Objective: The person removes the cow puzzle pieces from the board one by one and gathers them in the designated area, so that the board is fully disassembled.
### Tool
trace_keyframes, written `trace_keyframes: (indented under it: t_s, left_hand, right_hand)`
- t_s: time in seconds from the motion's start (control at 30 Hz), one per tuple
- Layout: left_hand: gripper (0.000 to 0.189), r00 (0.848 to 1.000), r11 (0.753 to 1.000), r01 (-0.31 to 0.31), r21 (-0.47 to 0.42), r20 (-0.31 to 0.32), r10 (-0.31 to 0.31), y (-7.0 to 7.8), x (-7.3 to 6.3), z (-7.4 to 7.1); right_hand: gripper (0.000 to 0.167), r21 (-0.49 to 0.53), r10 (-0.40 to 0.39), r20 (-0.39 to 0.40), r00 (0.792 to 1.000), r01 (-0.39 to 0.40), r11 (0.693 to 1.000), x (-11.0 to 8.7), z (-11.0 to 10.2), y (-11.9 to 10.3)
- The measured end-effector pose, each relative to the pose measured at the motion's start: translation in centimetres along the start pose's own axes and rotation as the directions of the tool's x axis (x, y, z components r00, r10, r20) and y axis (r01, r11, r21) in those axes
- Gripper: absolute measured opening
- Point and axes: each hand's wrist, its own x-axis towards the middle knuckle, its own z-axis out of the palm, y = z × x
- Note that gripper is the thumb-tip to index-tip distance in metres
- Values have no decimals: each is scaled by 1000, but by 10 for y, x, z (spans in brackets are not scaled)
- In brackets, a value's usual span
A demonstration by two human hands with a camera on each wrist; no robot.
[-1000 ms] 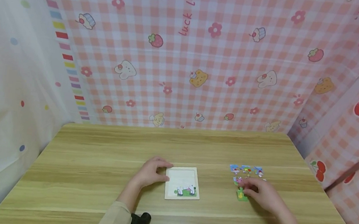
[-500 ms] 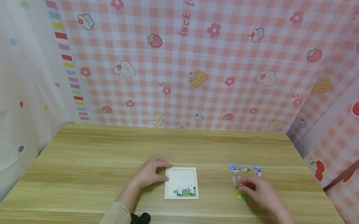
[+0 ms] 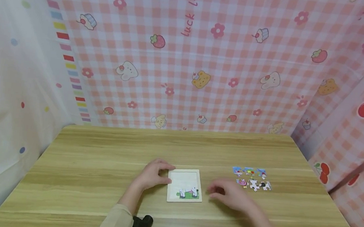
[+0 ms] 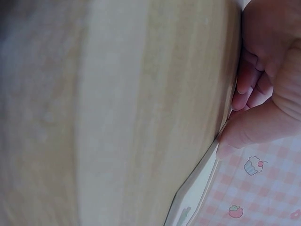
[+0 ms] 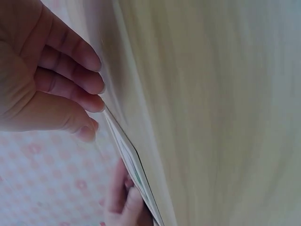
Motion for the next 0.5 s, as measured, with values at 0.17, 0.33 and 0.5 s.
trace_keyframes:
  t_s: [0.17, 0.33, 0.5]
  left_hand:
    - [40, 1000, 1000, 2, 9, 0, -2, 2, 0, 0]
    - [40, 1000, 1000, 6, 6, -2, -6, 2, 0, 0]
    - [40, 1000, 1000, -10, 21, -7, 11, 1, 0, 0]
  right_hand:
    - [14, -23, -18, 40, 999, 19, 1000, 16, 13, -12]
    - [14, -22, -19, 66, 998, 21, 1000, 27, 20, -20]
    - [19, -25, -40, 59, 997, 41, 999, 33, 27, -23]
